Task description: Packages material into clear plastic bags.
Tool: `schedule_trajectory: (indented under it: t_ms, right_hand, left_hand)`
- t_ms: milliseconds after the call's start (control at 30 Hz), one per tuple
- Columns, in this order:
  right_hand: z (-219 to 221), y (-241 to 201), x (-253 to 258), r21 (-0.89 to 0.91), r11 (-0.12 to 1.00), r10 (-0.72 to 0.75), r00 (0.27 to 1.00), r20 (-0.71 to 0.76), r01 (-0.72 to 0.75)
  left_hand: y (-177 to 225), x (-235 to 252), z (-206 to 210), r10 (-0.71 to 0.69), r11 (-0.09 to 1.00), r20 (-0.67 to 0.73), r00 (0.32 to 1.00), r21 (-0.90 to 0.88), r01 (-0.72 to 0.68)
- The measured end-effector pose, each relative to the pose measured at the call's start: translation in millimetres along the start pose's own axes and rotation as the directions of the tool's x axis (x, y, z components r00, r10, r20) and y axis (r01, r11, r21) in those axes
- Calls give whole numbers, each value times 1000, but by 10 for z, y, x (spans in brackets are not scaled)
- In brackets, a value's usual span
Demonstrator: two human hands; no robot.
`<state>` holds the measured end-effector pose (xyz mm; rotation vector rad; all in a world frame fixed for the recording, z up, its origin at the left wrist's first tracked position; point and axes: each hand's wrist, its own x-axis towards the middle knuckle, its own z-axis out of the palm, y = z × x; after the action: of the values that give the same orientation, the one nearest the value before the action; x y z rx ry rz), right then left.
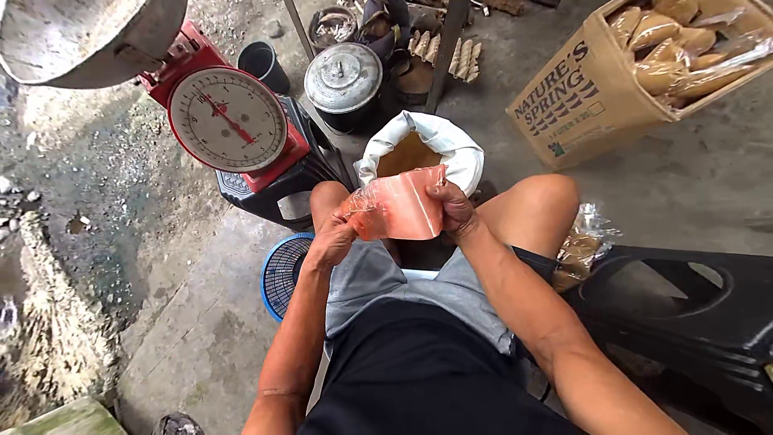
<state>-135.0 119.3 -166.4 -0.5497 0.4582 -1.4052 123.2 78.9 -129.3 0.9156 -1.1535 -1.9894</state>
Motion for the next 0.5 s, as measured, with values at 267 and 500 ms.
schedule_trajectory:
  t_ms: [267, 500]
  right_hand:
    - [90, -68, 16, -57, 998, 22, 989, -144, -31]
    - [61, -124, 56, -171, 985, -5, 993, -116, -15]
  left_hand:
    - [-29, 16, 161, -10, 991, -73, 997, -131, 0]
    - [-39, 25, 91, 64, 998, -117, 991, -17, -66]
